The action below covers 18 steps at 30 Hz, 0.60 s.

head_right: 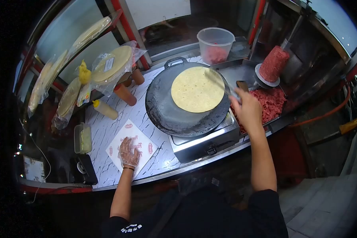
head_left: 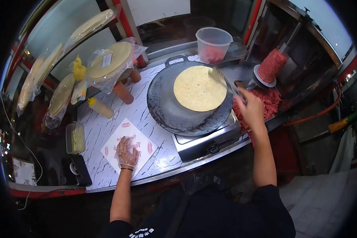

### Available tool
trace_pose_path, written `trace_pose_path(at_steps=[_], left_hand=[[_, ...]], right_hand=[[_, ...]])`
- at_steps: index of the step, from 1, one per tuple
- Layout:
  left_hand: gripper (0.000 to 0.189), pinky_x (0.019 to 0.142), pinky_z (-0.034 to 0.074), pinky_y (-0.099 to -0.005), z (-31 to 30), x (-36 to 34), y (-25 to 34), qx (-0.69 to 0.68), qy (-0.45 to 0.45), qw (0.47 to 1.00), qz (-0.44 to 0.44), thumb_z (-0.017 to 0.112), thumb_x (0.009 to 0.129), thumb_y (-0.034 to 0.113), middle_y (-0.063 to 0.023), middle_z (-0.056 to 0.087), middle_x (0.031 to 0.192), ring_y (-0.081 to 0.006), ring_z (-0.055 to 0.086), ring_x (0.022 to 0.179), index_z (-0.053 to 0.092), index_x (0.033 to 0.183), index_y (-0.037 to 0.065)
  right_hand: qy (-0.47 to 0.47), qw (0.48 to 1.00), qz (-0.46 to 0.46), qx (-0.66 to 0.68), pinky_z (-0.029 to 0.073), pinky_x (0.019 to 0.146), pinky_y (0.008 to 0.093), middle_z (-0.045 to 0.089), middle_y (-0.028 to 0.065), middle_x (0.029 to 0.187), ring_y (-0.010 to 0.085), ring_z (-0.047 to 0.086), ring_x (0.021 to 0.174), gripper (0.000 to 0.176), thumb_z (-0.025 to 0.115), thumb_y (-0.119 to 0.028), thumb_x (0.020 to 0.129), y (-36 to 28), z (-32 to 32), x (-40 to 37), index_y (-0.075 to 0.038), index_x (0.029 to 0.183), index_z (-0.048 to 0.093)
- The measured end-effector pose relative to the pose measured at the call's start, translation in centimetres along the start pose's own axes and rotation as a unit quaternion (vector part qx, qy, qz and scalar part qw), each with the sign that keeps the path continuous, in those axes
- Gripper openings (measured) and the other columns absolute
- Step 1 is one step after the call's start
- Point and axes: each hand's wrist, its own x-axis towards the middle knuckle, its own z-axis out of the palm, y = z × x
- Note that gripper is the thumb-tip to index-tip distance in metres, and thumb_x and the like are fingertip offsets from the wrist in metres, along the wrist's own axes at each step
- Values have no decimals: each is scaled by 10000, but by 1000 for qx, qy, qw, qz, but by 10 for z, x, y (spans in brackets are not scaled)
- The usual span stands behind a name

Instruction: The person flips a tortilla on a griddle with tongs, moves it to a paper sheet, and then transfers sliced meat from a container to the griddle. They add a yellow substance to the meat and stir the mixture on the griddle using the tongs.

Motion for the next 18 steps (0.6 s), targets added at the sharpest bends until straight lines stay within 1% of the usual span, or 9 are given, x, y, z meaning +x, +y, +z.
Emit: trace_pose_path(at_steps=[1,2,4,5,7,10,13,17,18], left_hand=[[608,1195,342,-511,0,-1,4,-15,2,1000,-11,671,802,202,-204,523,1477,-410,473,1385,578,1385,57],[596,1196,342,-516,0,-1,8,-30,5,999,-21,679,799,200,-207,527,1481,-409,471,1391,594,1374,70],[603,1190,345,-512,3,1,5,-42,10,999,-18,670,794,186,-211,527,1467,-413,477,1378,581,1375,49],[611,1185,347,-508,2,2,6,-44,15,999,-10,661,790,171,-216,528,1453,-417,483,1365,569,1377,29],[614,1183,350,-508,-2,0,5,-34,9,999,-8,663,790,175,-219,526,1454,-418,484,1363,567,1378,29],[617,1180,351,-508,0,2,3,-28,8,1000,-3,666,791,183,-224,524,1455,-420,484,1363,565,1380,30],[616,1181,350,-507,0,0,1,-32,9,999,-6,667,794,195,-224,523,1456,-421,483,1365,567,1379,32],[609,1180,353,-507,2,0,1,-21,11,1000,-12,668,802,213,-223,523,1458,-422,484,1365,571,1377,35],[609,1180,353,-507,0,1,1,-21,12,1000,-13,668,802,213,-223,523,1458,-422,484,1365,571,1377,35]], right_hand=[[-40,999,-17,-4,549,730,475,736,158,998,359,720,882,354,724,-319,935,-1,-7,-11,-112,1222,721],[-42,999,-22,-5,549,730,475,736,158,998,359,720,882,354,724,-319,935,-4,-12,-19,-112,1222,721],[-75,995,-40,-46,538,696,472,704,132,890,350,702,815,353,715,-337,944,-19,-14,-29,-124,1225,722],[-76,995,-39,-47,538,696,472,704,132,890,350,702,815,353,715,-337,944,-22,-13,-32,-124,1225,722],[-67,997,-38,-28,531,678,469,676,121,837,347,688,779,359,711,-353,947,-26,-10,-39,-131,1229,723],[-91,995,-20,-30,531,677,470,683,125,848,352,692,788,364,713,-356,947,-32,-11,-43,-129,1232,722],[-99,994,-25,-29,531,684,474,680,129,839,355,693,792,371,712,-361,947,-33,-11,-43,-129,1236,720],[-101,994,-28,-40,529,701,486,697,140,867,365,699,814,360,708,-348,951,-34,-14,-37,-120,1230,721],[-81,996,-29,-19,532,718,495,707,152,896,377,701,835,356,697,-346,958,-30,-11,-32,-116,1229,720]])
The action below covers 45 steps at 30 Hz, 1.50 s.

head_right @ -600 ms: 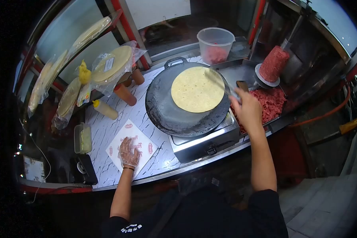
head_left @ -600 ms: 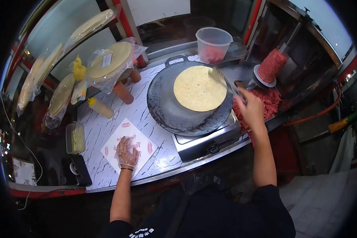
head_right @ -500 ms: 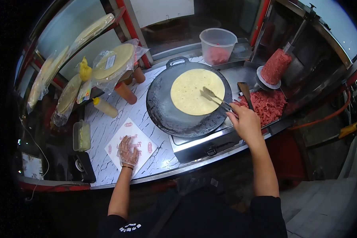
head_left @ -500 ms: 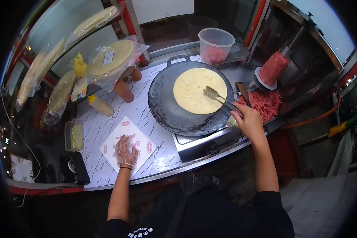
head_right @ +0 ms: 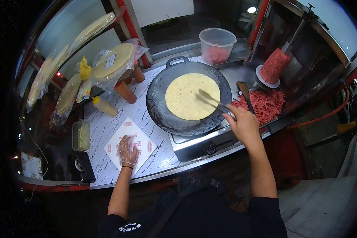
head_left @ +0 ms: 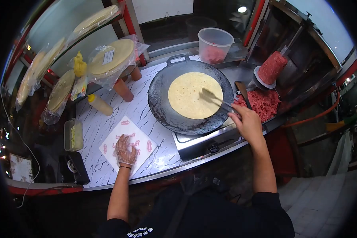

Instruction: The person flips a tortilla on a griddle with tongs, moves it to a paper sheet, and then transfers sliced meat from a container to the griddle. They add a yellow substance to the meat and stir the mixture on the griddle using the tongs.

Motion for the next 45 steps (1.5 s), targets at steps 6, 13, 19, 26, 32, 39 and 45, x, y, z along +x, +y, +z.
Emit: trace_pose_path(at_steps=[6,13,19,26,32,39,45], left_hand=[[596,1191,353,-511,-2,1,2,-14,-5,1000,-6,679,800,195,-206,528,1472,-410,470,1390,583,1373,64],[592,1178,360,-506,-4,1,2,3,3,1000,3,667,806,202,-221,530,1449,-414,495,1355,580,1368,41],[594,1180,359,-510,-1,-1,0,-4,5,1000,2,669,803,203,-219,527,1451,-412,496,1355,582,1368,43],[599,1184,356,-509,-1,-1,-1,9,-8,1000,-10,670,800,203,-214,521,1456,-410,485,1368,579,1370,41],[593,1196,343,-503,-2,0,-1,7,-12,1000,4,657,803,192,-213,534,1448,-406,477,1379,581,1368,32],[636,1215,289,-510,2,-1,-8,44,-27,999,9,630,800,247,-228,550,1450,-406,474,1392,583,1397,33],[591,1215,288,-495,3,-2,-11,91,-54,994,-10,620,887,272,-192,526,1495,-386,431,1419,562,1423,30]], right_hand=[[59,998,3,-7,544,788,530,726,208,1005,428,700,917,356,627,-336,999,-17,34,58,-80,1240,682],[95,991,71,-62,546,801,553,726,213,1012,437,703,942,350,592,-342,1015,-6,50,86,-77,1237,650],[-16,997,31,-74,550,794,552,722,219,1078,444,702,935,369,602,-333,1010,-17,47,78,-77,1272,648],[-52,995,-80,15,552,765,498,720,184,973,402,706,859,362,681,-304,972,-36,-1,12,-83,1258,688],[-49,997,-30,53,540,714,431,695,136,892,326,697,793,386,739,-295,933,13,-24,-11,-137,1284,704],[-27,999,-1,25,553,750,466,703,148,971,375,698,861,388,727,-286,937,34,-43,-24,-141,1294,682],[49,968,234,-73,559,792,472,734,221,1011,400,719,941,363,703,-316,946,110,-110,-54,-102,1237,724]])
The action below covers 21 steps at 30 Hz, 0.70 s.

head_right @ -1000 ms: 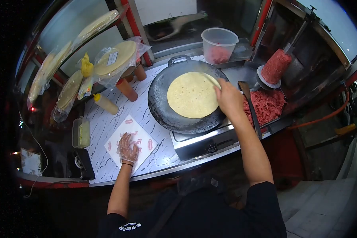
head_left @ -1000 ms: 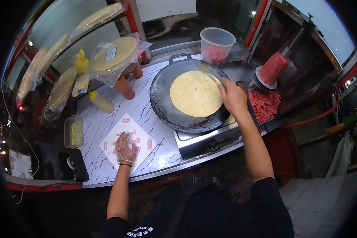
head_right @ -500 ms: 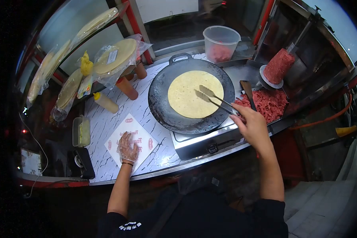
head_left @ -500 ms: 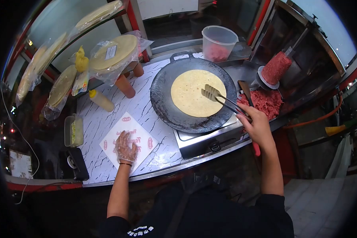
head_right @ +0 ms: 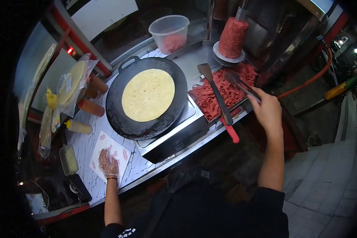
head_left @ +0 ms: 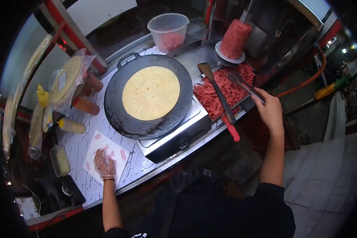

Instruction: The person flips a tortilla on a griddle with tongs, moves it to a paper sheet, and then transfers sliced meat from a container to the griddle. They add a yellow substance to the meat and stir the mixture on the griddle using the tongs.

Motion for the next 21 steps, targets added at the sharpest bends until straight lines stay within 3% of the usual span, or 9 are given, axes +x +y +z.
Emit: trace_pose_path(at_steps=[2,4,8,14,16,17,21], left_hand=[[559,1204,310,-508,0,1,6,2,30,1000,-9,624,831,157,-208,563,1444,-387,482,1388,589,1369,9],[554,1201,313,-510,1,1,3,9,30,1000,5,628,829,151,-202,567,1442,-392,480,1387,592,1364,12],[561,1203,316,-507,4,1,-3,33,17,999,-9,626,834,140,-204,564,1449,-404,478,1382,579,1381,22],[548,1207,315,-506,-1,1,3,62,6,998,-18,618,858,148,-208,559,1453,-398,465,1396,572,1389,20],[549,1208,313,-506,0,2,4,71,0,997,-23,617,863,150,-208,552,1461,-397,461,1396,567,1395,23],[549,1208,313,-506,1,3,3,69,1,997,-22,617,863,150,-208,552,1461,-397,461,1396,567,1395,23],[562,1211,306,-504,2,1,-1,70,-4,997,-19,615,871,161,-197,540,1478,-397,463,1386,553,1413,28]], right_hand=[[4,999,14,-34,561,805,484,736,219,1011,407,716,941,362,696,-334,948,27,3,2,-114,1234,732],[-22,994,44,-99,564,836,515,745,206,994,422,708,938,356,684,-348,951,41,14,1,-143,1237,742],[-25,993,-13,-117,562,823,526,741,201,1012,423,700,954,351,677,-346,959,59,45,9,-153,1246,733],[14,999,-22,-23,556,815,518,740,206,1022,420,703,956,330,673,-343,962,54,11,15,-153,1222,745],[-29,999,20,7,549,802,524,732,227,962,437,699,929,331,676,-354,959,36,13,18,-149,1209,747],[-9,999,-19,36,546,789,526,725,234,917,448,695,908,343,680,-367,954,44,30,22,-142,1205,744],[-49,997,-12,64,549,796,516,730,224,898,445,699,897,316,681,-351,949,38,63,38,-119,1147,761]])
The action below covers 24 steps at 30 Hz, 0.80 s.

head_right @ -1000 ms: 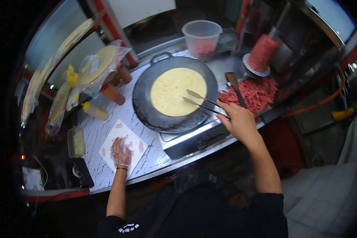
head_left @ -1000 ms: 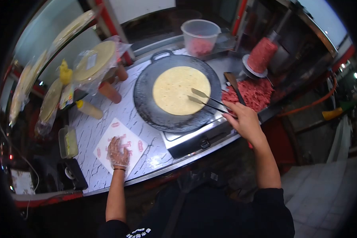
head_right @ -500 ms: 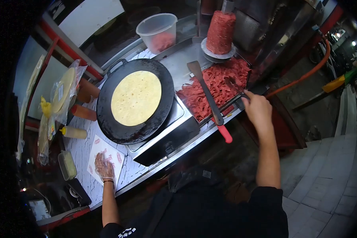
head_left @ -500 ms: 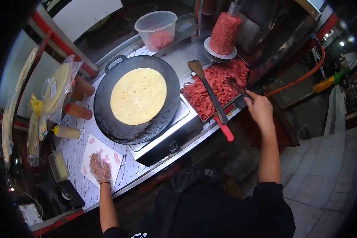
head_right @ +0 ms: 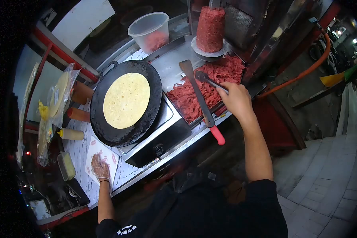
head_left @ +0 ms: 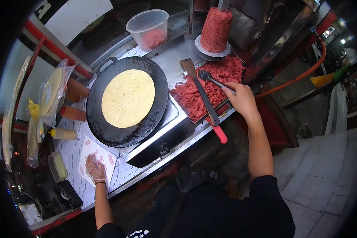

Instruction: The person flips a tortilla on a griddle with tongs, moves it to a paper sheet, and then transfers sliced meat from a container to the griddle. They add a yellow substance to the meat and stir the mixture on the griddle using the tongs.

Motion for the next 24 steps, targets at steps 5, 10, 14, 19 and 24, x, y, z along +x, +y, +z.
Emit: trace_pose_path(at_steps=[5,10,14,19,24], left_hand=[[565,1218,295,-500,2,0,-4,-5,0,1000,-3,608,888,187,-186,535,1486,-391,446,1406,545,1430,38],[558,1233,275,-488,-2,0,-1,-1,-1,1000,-12,601,911,209,-191,530,1499,-383,435,1431,544,1438,35],[563,1234,269,-493,1,0,-3,-3,-2,1000,-17,599,886,172,-197,534,1489,-382,435,1437,548,1431,37],[573,1228,283,-497,-3,1,0,-11,-1,1000,-11,606,866,159,-206,534,1485,-392,436,1433,553,1421,24],[575,1224,290,-497,1,0,-4,-24,16,1000,9,611,864,161,-214,538,1476,-401,443,1421,554,1415,9]], right_hand=[[45,995,-15,89,552,752,419,733,228,864,349,750,829,306,721,-272,929,3,-34,-4,-32,1115,762],[34,992,91,77,513,701,350,712,176,777,223,717,742,353,735,-294,929,41,-63,-15,-14,1143,751],[59,994,93,9,528,719,402,723,205,813,332,729,774,349,715,-315,938,48,-60,-24,-35,1142,756],[97,990,59,-78,548,786,481,734,232,901,421,710,883,308,705,-322,938,21,-75,-28,-70,1102,774],[60,982,16,-177,563,842,493,751,193,967,408,711,943,285,717,-322,916,9,-86,-6,-106,1088,790]])
